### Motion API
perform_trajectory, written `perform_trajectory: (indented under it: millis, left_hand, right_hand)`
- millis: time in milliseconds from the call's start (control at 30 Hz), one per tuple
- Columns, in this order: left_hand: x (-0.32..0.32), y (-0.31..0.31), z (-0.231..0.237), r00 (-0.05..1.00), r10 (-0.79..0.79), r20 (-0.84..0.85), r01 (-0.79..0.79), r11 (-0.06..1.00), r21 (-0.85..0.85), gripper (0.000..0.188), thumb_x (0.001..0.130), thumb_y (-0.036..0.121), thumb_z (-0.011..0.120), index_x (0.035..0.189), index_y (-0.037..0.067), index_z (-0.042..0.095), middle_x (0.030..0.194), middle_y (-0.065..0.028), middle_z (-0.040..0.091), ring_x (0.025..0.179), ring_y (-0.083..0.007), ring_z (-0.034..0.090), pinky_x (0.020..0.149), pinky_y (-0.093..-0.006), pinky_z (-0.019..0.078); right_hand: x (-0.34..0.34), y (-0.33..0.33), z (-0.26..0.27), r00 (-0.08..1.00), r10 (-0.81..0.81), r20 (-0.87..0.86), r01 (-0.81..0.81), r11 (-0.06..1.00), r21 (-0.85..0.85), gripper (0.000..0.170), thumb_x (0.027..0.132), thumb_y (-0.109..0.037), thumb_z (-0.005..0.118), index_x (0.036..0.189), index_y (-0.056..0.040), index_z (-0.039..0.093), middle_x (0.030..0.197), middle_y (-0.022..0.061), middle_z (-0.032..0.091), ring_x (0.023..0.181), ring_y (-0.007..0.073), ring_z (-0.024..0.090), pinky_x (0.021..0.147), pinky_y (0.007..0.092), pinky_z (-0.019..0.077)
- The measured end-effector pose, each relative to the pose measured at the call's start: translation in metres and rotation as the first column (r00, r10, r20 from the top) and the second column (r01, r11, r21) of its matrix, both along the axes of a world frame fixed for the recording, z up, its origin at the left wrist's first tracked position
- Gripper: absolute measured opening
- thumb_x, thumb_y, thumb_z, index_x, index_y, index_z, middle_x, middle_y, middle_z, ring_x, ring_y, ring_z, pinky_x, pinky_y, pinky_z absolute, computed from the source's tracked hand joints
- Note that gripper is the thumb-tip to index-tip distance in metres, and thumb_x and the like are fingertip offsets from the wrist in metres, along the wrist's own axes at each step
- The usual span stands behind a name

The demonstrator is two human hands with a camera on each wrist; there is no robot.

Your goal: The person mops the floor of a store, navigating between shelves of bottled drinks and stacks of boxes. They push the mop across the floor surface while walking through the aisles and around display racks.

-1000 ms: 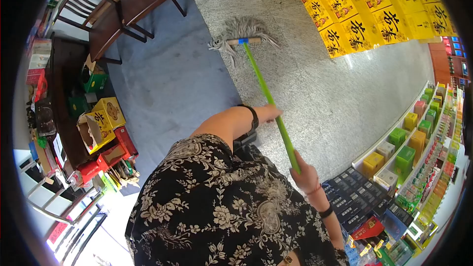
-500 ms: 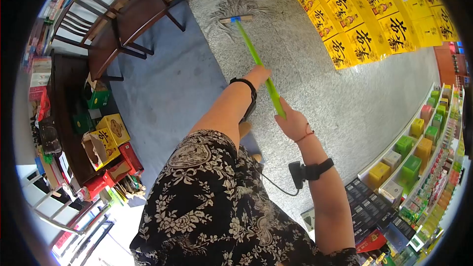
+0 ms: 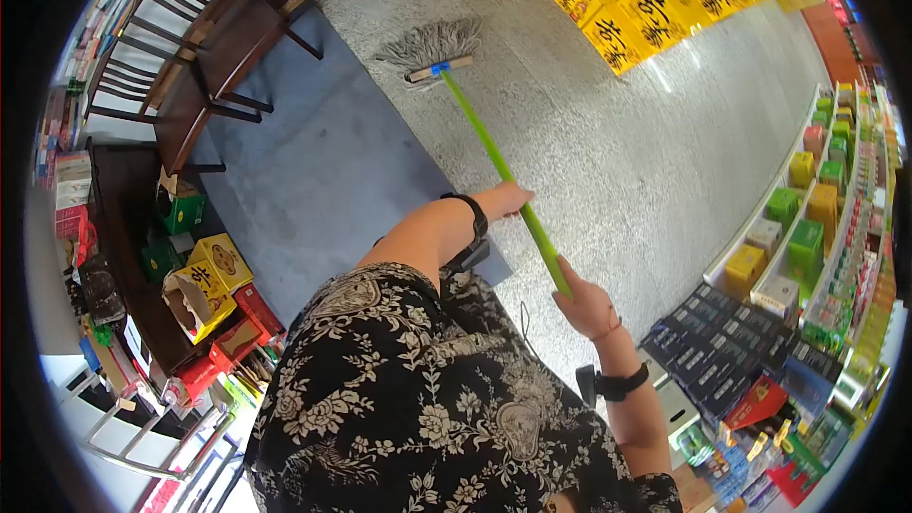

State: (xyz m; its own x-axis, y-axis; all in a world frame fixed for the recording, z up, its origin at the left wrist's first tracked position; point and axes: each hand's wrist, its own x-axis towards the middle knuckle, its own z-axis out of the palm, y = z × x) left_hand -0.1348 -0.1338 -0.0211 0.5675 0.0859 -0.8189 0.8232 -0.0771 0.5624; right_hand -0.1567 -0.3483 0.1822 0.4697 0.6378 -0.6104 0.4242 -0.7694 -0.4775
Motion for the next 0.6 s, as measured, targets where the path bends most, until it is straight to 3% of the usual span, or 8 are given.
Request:
perform_trajectory:
  millis: [67, 200, 267, 300, 400, 500, 600]
  left_hand:
    - [-0.034, -0.05, 0.009, 0.98, -0.191, -0.057, 0.184, 0.978, -0.101, 0.044, 0.083, 0.04, 0.053, 0.089, -0.004, 0.058, 0.065, -0.0116, 0.057, 0.05, -0.0186, 0.051, 0.046, -0.033, 0.0419]
    - [-0.103, -0.159, 0.018, 0.945, -0.312, -0.094, 0.295, 0.942, -0.162, 0.046, 0.084, 0.043, 0.051, 0.093, -0.002, 0.058, 0.066, -0.0102, 0.058, 0.053, -0.0176, 0.053, 0.046, -0.0327, 0.0415]
    - [-0.131, -0.212, 0.005, 0.843, -0.516, -0.15, 0.454, 0.834, -0.314, 0.047, 0.085, 0.044, 0.049, 0.102, 0.001, 0.057, 0.075, -0.011, 0.063, 0.057, -0.0185, 0.056, 0.048, -0.0332, 0.0436]
    - [-0.142, -0.233, 0.017, 0.836, -0.53, -0.141, 0.468, 0.823, -0.322, 0.047, 0.085, 0.044, 0.049, 0.102, 0.001, 0.057, 0.075, -0.011, 0.063, 0.057, -0.0185, 0.056, 0.048, -0.0332, 0.0436]
    - [-0.17, -0.276, 0.044, 0.639, -0.765, -0.081, 0.672, 0.607, -0.424, 0.05, 0.087, 0.047, 0.042, 0.113, 0.007, 0.055, 0.091, -0.0128, 0.065, 0.072, -0.0211, 0.059, 0.061, -0.0352, 0.0481]
    - [-0.186, -0.307, 0.065, 0.567, -0.819, -0.091, 0.701, 0.537, -0.468, 0.05, 0.087, 0.047, 0.041, 0.113, 0.007, 0.055, 0.091, -0.0128, 0.065, 0.075, -0.0212, 0.059, 0.063, -0.0359, 0.0478]
    - [-0.195, -0.321, 0.066, 0.577, -0.811, -0.099, 0.674, 0.541, -0.502, 0.05, 0.087, 0.048, 0.04, 0.112, 0.006, 0.054, 0.087, -0.0126, 0.065, 0.067, -0.0189, 0.057, 0.059, -0.0346, 0.0463]
  right_hand:
    - [-0.042, -0.059, 0.008, 0.999, -0.033, -0.012, 0.033, 0.999, -0.028, 0.062, 0.081, -0.021, 0.055, 0.136, -0.0107, 0.029, 0.073, 0.0231, 0.059, 0.068, 0.038, 0.059, 0.06, 0.0433, 0.0462]
    - [-0.138, -0.175, 0.025, 0.986, -0.166, -0.003, 0.166, 0.986, -0.027, 0.063, 0.08, -0.021, 0.058, 0.136, -0.0151, 0.031, 0.074, 0.0204, 0.06, 0.069, 0.0368, 0.059, 0.061, 0.0416, 0.0467]
    - [-0.181, -0.227, 0.039, 0.975, -0.222, -0.018, 0.221, 0.973, -0.067, 0.063, 0.079, -0.02, 0.059, 0.136, -0.0168, 0.032, 0.075, 0.0192, 0.06, 0.069, 0.0361, 0.06, 0.061, 0.0404, 0.0471]
    - [-0.2, -0.249, 0.047, 0.969, -0.242, -0.042, 0.237, 0.966, -0.102, 0.063, 0.079, -0.02, 0.059, 0.136, -0.0173, 0.032, 0.076, 0.019, 0.06, 0.07, 0.0356, 0.06, 0.062, 0.0398, 0.0473]
    - [-0.251, -0.308, 0.061, 0.949, -0.301, -0.093, 0.288, 0.949, -0.13, 0.067, 0.08, -0.024, 0.06, 0.138, -0.0198, 0.028, 0.077, 0.0187, 0.061, 0.068, 0.0351, 0.06, 0.061, 0.0395, 0.0471]
    - [-0.288, -0.354, 0.061, 0.941, -0.313, -0.13, 0.294, 0.944, -0.148, 0.07, 0.081, -0.027, 0.061, 0.14, -0.0217, 0.024, 0.077, 0.0183, 0.061, 0.066, 0.0353, 0.061, 0.059, 0.0392, 0.0466]
    - [-0.306, -0.36, 0.064, 0.904, -0.404, -0.138, 0.378, 0.908, -0.179, 0.067, 0.082, -0.025, 0.06, 0.139, -0.0217, 0.025, 0.078, 0.0183, 0.062, 0.069, 0.035, 0.061, 0.06, 0.039, 0.0463]
